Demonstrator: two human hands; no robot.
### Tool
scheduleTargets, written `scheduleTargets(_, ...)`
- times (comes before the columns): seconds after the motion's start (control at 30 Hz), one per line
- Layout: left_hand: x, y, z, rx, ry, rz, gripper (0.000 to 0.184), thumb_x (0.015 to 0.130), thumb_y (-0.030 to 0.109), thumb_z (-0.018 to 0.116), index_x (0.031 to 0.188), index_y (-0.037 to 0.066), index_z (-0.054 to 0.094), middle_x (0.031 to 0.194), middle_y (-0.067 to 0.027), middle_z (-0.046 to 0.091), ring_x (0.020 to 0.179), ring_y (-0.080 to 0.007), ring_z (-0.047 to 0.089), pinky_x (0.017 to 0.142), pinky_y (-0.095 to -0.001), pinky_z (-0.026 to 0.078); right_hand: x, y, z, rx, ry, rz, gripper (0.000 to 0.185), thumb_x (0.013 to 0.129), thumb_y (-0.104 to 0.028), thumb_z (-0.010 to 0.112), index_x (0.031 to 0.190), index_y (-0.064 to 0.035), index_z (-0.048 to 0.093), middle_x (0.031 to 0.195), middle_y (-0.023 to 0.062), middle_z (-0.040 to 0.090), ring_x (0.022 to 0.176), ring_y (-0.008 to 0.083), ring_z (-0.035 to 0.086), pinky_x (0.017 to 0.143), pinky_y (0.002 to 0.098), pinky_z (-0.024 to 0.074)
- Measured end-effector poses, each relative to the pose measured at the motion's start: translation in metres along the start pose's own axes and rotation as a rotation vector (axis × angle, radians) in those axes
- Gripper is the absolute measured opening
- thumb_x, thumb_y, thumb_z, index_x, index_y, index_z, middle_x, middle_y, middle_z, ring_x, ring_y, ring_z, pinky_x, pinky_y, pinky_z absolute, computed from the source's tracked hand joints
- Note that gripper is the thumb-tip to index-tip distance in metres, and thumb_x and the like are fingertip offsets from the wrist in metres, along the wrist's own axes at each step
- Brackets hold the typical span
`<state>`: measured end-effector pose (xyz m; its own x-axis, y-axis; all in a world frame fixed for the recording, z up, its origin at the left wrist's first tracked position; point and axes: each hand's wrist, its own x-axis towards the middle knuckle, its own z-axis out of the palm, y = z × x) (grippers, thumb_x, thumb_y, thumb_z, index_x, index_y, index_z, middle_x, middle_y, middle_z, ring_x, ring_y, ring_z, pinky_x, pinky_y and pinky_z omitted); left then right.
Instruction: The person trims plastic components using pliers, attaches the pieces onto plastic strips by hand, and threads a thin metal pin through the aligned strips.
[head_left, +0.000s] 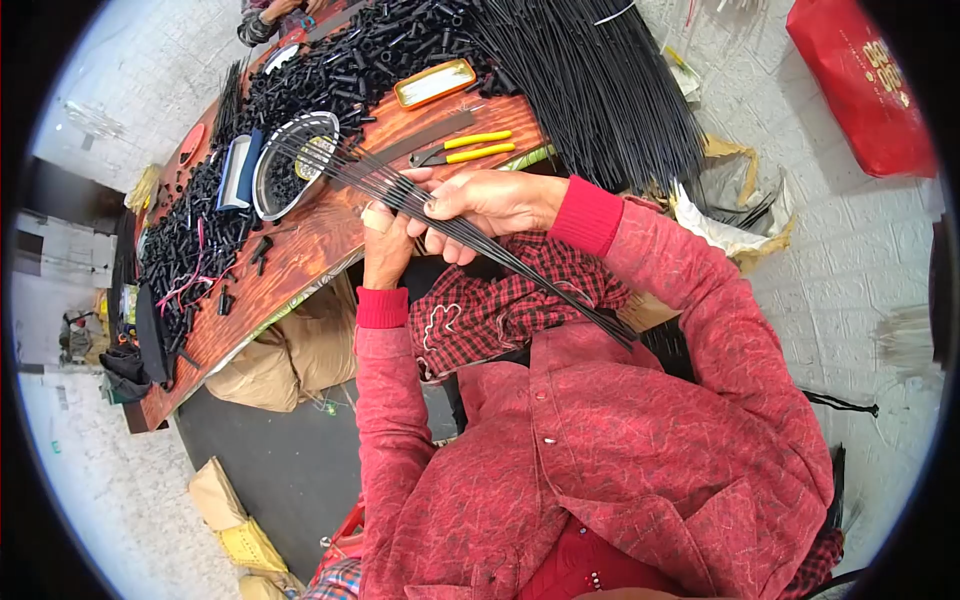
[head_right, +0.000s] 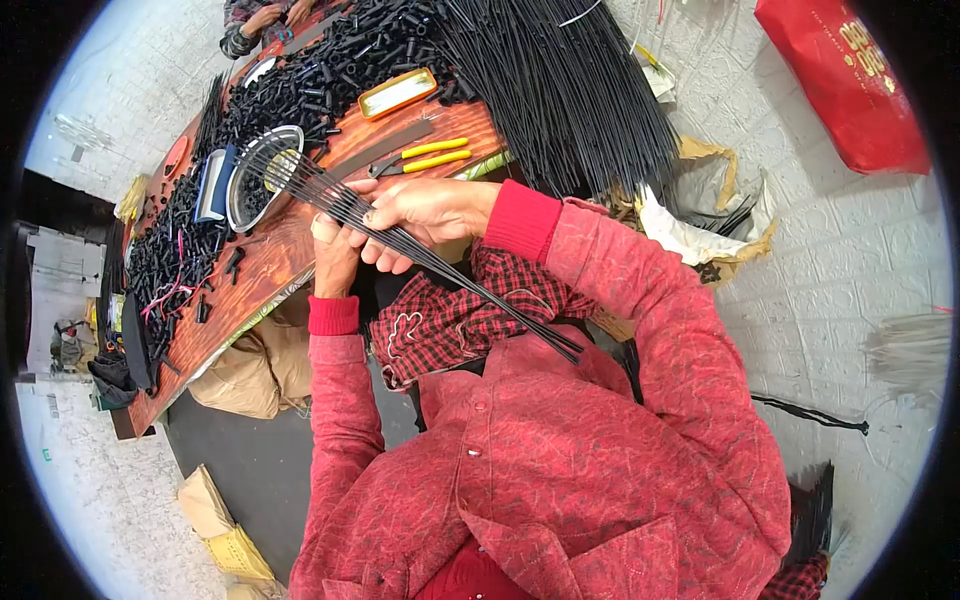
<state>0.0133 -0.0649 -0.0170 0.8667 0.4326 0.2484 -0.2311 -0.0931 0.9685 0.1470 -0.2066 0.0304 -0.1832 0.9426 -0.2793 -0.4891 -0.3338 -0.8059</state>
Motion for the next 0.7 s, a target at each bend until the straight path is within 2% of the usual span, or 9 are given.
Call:
scheduleTargets(0.1, -0.003, -0.007, 0.007, -0.029, -0.033, 0.052, 0.023, 0.095, 0.009, 0.055, 0.115, 0.0, 0.063, 0.097, -0.0036, 0.068, 0.087, -0.01, 0.063, 0.079, -0.0278, 0.052, 0.005, 0.003, 0.0, 0.022, 0.066, 0.015, 0.029, 0.099, -0.029, 0.054, 0.11, -0.0025, 0.06, 0.088, 0.0073, 0.067, 0.068, 0.0149, 0.066, 0.062, 0.0277, 0.0578)
scheduleTargets(0.17, -0.007, -0.018, 0.008, -0.012, -0.04, -0.064, 0.021, 0.096, 0.011, 0.055, 0.113, 0.0, 0.063, 0.09, -0.0024, 0.067, 0.082, -0.0101, 0.062, 0.072, -0.0282, 0.053, 0.01, 0.014, -0.009, 0.033, 0.07, -0.018, 0.026, 0.1, -0.026, 0.052, 0.108, -0.0032, 0.061, 0.086, 0.0055, 0.066, 0.068, 0.0136, 0.065, 0.06, 0.0281, 0.0572)
scheduleTargets(0.23, -0.009, -0.027, 0.008, 0.177, -0.029, 0.003, 0.023, 0.098, 0.017, 0.055, 0.111, 0.0, 0.062, 0.087, -0.0018, 0.066, 0.078, -0.0096, 0.061, 0.067, -0.0285, 0.052, 0.009, 0.019, -0.013, 0.043, 0.073, -0.052, 0.023, 0.1, -0.023, 0.051, 0.107, -0.004, 0.062, 0.084, 0.0038, 0.066, 0.068, 0.0123, 0.064, 0.058, 0.0285, 0.0565)
scheduleTargets(0.3, -0.018, -0.041, 0.007, 0.161, -0.05, 0.002, 0.026, 0.1, 0.023, 0.054, 0.109, 0.0, 0.061, 0.083, -0.0011, 0.064, 0.077, -0.0096, 0.06, 0.068, -0.0282, 0.052, 0.0, 0.018, -0.014, 0.097, 0.047, -0.022, 0.027, 0.099, -0.026, 0.057, 0.108, -0.0012, 0.061, 0.079, 0.002, 0.061, 0.059, 0.0091, 0.057, 0.052, 0.0229, 0.0505)
scheduleTargets(0.33, -0.022, -0.047, 0.001, 0.084, -0.124, -0.178, 0.016, 0.098, 0.017, 0.058, 0.105, 0.003, 0.059, 0.093, -0.0002, 0.063, 0.086, -0.0096, 0.06, 0.075, -0.0263, 0.05, -0.004, 0.016, -0.014, 0.085, 0.048, -0.03, 0.029, 0.098, -0.028, 0.057, 0.107, -0.0003, 0.06, 0.078, 0.0018, 0.06, 0.059, 0.0095, 0.056, 0.052, 0.0238, 0.0498)
scheduleTargets(0.43, -0.032, -0.01, 0.03, 0.181, -0.086, -0.103, 0.013, 0.098, 0.014, 0.06, 0.103, 0.003, 0.059, 0.097, -0.0006, 0.062, 0.092, -0.0112, 0.059, 0.082, -0.0285, 0.049, -0.018, 0.004, -0.008, 0.065, 0.073, -0.071, 0.03, 0.099, -0.028, 0.056, 0.107, 0.0002, 0.059, 0.076, 0.0016, 0.059, 0.06, 0.0099, 0.056, 0.054, 0.0236, 0.0501)
scheduleTargets(0.47, -0.036, -0.019, 0.025, 0.103, -0.157, -0.18, 0.013, 0.097, 0.012, 0.06, 0.106, 0.002, 0.059, 0.102, -0.0013, 0.062, 0.097, -0.0126, 0.059, 0.088, -0.0294, 0.048, -0.019, 0.002, -0.01, 0.078, 0.051, -0.087, 0.03, 0.099, -0.029, 0.056, 0.107, 0.0005, 0.058, 0.074, 0.0017, 0.057, 0.058, 0.0102, 0.054, 0.054, 0.0238, 0.0485)
scheduleTargets(0.63, -0.039, -0.028, 0.025, 0.018, -0.208, -0.168, 0.019, 0.099, 0.011, 0.057, 0.114, 0.0, 0.059, 0.109, -0.0047, 0.063, 0.101, -0.0148, 0.061, 0.092, -0.0303, 0.048, -0.026, -0.01, -0.006, 0.106, -0.006, -0.064, 0.03, 0.099, -0.028, 0.055, 0.106, 0.0011, 0.057, 0.072, 0.0035, 0.056, 0.057, 0.0103, 0.051, 0.054, 0.025, 0.0451)
scheduleTargets(0.7, -0.037, -0.018, 0.029, -0.105, -0.229, -0.205, 0.02, 0.1, 0.008, 0.052, 0.116, -0.001, 0.056, 0.1, -0.0084, 0.067, 0.091, -0.0153, 0.064, 0.087, -0.0309, 0.05, -0.03, -0.025, 0.0, 0.097, 0.015, -0.138, 0.03, 0.1, -0.027, 0.055, 0.106, 0.0017, 0.057, 0.072, 0.0028, 0.056, 0.056, 0.0098, 0.051, 0.055, 0.0247, 0.0455)
